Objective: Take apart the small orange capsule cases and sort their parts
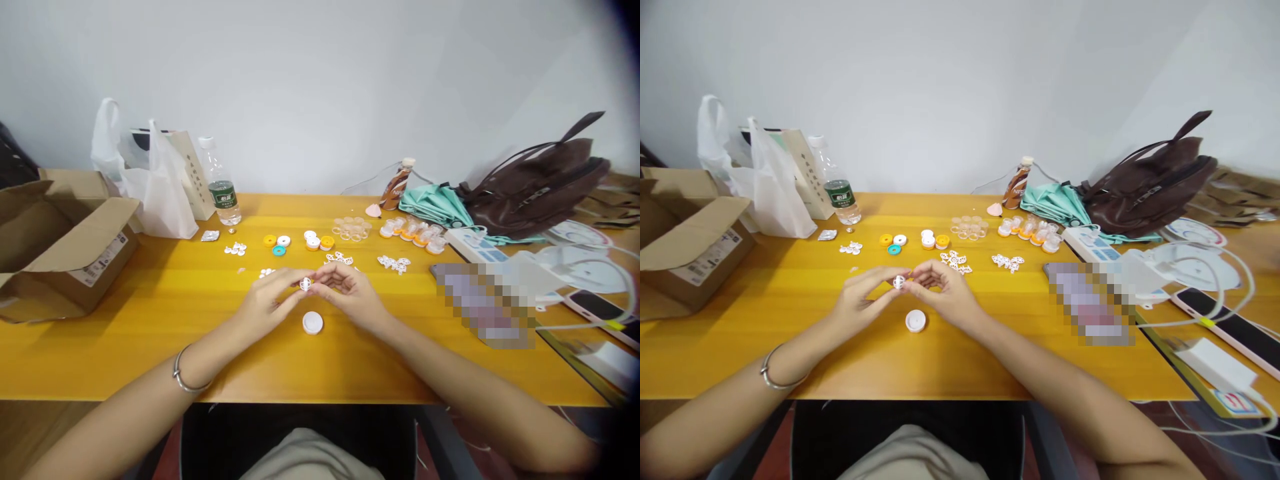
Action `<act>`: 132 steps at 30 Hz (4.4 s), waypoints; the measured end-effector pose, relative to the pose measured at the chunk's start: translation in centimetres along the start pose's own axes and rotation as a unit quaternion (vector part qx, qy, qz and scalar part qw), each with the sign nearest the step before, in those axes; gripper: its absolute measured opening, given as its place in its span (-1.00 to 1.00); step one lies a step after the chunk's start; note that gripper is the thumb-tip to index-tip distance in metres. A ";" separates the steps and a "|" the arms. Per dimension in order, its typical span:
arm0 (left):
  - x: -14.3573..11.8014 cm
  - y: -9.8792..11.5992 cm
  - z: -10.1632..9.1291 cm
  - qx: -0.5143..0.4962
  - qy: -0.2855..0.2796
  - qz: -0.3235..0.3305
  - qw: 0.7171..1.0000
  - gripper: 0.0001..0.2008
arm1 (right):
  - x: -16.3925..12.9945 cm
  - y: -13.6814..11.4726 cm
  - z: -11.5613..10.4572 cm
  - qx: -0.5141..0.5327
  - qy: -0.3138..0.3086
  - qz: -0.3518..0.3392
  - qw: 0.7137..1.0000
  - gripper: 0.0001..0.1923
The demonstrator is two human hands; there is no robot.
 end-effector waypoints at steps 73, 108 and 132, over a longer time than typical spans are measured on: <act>-1.7 -4.8 6.5 -0.454 -0.085 -0.308 0.832 -0.79 | -1.4 2.1 0.4 -0.021 0.032 -0.042 0.998 -0.81; -1.3 -4.4 5.2 -0.421 -0.028 -0.255 0.870 -0.70 | -1.7 -0.1 0.1 -0.225 0.006 -0.131 0.966 -0.86; -1.6 -7.3 4.5 -0.359 -0.001 -0.288 0.888 -0.68 | -0.8 0.3 -8.5 -0.300 0.199 -0.077 0.930 -0.89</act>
Point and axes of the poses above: each hand's wrist, its own x-axis towards the middle knuckle, its own z-axis out of the palm, y = z × x, the point moved 9 cm from there along x, towards the middle knuckle, and after that the axes turned 9 degrees about -y, right-handed, at the moved point
